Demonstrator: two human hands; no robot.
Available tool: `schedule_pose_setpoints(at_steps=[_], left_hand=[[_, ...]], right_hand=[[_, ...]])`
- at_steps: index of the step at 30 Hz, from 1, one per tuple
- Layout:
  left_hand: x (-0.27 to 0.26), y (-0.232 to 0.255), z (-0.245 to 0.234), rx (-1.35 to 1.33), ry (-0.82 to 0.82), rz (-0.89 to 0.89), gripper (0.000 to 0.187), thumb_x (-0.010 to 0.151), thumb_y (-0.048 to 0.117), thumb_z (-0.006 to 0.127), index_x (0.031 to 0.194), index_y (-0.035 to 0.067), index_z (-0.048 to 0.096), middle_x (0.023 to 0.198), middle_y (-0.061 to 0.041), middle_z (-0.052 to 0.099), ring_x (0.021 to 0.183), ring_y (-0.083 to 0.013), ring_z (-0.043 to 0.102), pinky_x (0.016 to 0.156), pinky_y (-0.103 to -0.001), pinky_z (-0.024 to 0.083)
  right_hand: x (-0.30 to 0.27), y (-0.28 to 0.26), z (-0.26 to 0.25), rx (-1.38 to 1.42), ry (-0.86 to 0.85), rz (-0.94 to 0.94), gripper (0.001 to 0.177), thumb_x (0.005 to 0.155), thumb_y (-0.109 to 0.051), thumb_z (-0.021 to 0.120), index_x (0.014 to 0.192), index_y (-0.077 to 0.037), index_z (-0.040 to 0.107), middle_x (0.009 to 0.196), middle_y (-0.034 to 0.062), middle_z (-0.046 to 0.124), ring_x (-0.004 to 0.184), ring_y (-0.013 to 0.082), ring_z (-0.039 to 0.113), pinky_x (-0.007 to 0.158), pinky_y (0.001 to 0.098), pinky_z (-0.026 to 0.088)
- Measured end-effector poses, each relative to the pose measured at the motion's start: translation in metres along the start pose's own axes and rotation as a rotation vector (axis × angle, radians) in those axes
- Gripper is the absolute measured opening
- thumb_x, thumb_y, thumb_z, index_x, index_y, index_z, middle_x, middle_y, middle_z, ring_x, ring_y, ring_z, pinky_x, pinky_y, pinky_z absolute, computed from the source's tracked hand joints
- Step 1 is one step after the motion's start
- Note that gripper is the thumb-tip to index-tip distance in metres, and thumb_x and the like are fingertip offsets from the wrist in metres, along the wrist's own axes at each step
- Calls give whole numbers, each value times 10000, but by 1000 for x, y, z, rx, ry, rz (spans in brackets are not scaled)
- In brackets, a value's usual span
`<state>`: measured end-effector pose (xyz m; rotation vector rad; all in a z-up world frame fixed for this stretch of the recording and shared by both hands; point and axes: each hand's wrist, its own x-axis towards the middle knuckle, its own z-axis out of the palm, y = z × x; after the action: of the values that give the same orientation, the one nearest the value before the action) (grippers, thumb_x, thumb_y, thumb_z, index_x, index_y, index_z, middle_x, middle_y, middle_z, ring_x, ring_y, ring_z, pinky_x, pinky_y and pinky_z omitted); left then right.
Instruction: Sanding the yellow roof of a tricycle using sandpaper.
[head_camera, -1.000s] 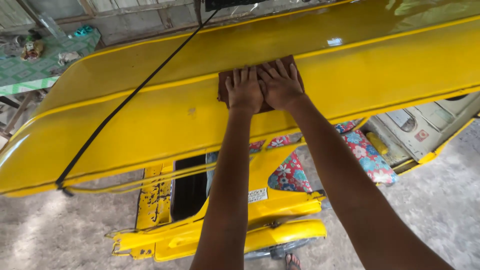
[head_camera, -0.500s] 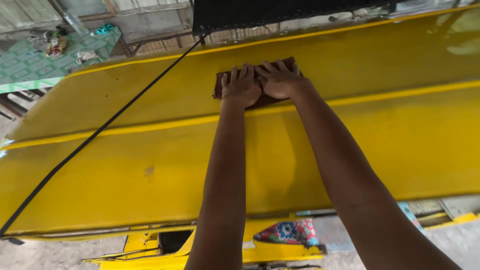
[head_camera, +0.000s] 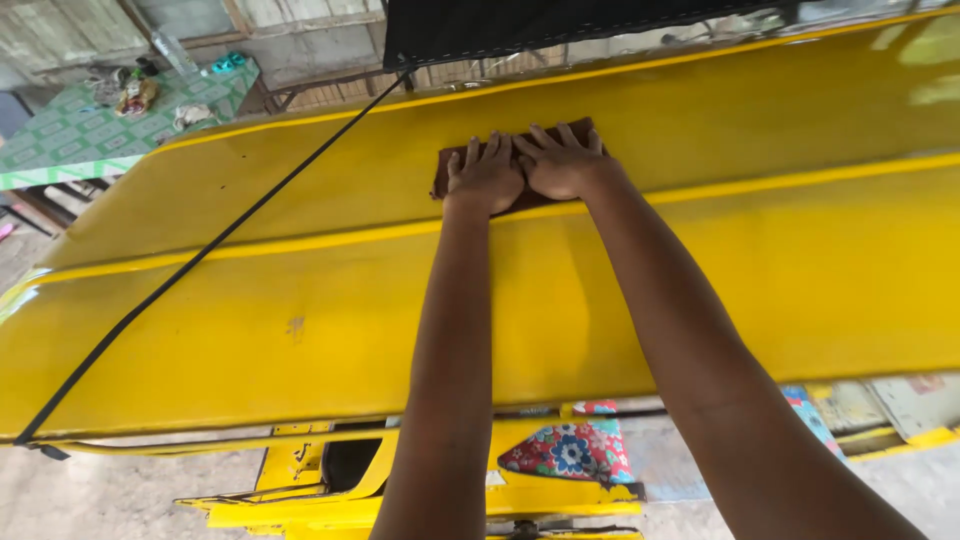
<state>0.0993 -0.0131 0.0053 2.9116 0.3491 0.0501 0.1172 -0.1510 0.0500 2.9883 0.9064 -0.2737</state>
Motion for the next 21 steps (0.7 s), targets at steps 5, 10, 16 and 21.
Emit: schedule_pose_setpoints(at_steps=[5, 10, 16, 21], left_hand=[[-52, 15, 3, -28, 32, 28, 644, 1034, 406, 257, 1646, 227, 165, 1732, 38, 97, 1596, -272, 65, 1278, -519, 68], [-116, 26, 20, -39, 182, 93, 633, 1041, 423, 259, 1622, 172, 275, 1717, -28, 186, 1584, -305, 129, 1269, -537, 92], [-184, 39, 68, -18, 434, 220, 614, 1037, 401, 313, 1595, 146, 346, 1700, -44, 251, 1571, -322, 177, 1241, -582, 117], [-226, 50, 98, -10, 563, 267, 623, 1028, 401, 353, 1597, 149, 362, 1704, -38, 237, 1575, -299, 172, 1246, -588, 111]], right_hand=[[-42, -1, 24, -3, 114, 24, 630, 1039, -408, 260, 1646, -356, 104, 1738, -66, -3, 1596, 299, -6, 1265, 625, 1], [-105, -8, 55, 7, 318, 39, 595, 1041, -439, 250, 1629, -345, 240, 1726, -47, 135, 1588, 294, 114, 1275, 595, 50], [-173, -7, 113, 7, 536, 41, 586, 1053, -450, 287, 1616, -287, 296, 1717, 33, 170, 1565, 369, 138, 1231, 635, 55], [-216, -3, 146, -11, 647, 13, 602, 1052, -443, 311, 1626, -262, 299, 1717, 55, 163, 1551, 400, 143, 1216, 645, 68]])
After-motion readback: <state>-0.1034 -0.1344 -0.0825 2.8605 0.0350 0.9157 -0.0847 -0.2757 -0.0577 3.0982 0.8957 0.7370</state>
